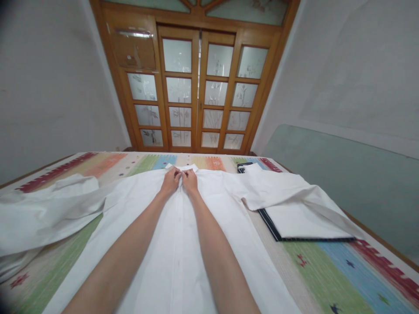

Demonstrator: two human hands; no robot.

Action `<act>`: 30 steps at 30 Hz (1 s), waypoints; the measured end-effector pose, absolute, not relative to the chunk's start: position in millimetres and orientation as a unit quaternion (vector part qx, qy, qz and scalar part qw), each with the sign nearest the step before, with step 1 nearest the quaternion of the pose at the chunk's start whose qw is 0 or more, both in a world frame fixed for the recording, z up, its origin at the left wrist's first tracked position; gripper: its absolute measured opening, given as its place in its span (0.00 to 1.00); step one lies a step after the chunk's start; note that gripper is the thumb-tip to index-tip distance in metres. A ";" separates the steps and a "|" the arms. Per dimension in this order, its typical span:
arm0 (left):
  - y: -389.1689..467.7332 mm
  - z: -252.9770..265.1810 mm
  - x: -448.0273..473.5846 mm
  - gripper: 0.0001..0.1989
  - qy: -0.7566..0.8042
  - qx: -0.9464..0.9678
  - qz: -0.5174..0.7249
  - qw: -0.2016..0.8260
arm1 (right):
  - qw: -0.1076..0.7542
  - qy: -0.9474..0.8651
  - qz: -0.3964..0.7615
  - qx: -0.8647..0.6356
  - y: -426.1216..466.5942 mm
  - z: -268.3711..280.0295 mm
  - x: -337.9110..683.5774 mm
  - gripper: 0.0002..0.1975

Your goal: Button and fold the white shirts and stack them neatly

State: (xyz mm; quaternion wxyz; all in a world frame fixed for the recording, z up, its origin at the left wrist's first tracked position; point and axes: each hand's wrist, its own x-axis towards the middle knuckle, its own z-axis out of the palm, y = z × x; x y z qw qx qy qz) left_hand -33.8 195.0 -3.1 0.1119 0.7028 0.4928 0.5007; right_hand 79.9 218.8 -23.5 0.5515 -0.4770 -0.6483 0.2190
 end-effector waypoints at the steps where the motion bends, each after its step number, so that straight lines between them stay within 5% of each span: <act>1: 194.9 -3.0 -33.8 0.05 0.492 0.705 0.500 0.110 | 0.548 -0.649 0.221 -0.479 218.6 -23.0 79.7 0.09; 9: 193.0 -1.4 -33.9 0.07 0.498 0.716 0.481 0.093 | 0.511 -0.656 0.233 -0.504 216.9 -19.4 80.7 0.16; 30: 194.7 -1.4 -36.6 0.03 0.560 0.619 0.531 0.148 | 0.526 -0.671 0.237 -0.467 224.2 -31.7 79.6 0.14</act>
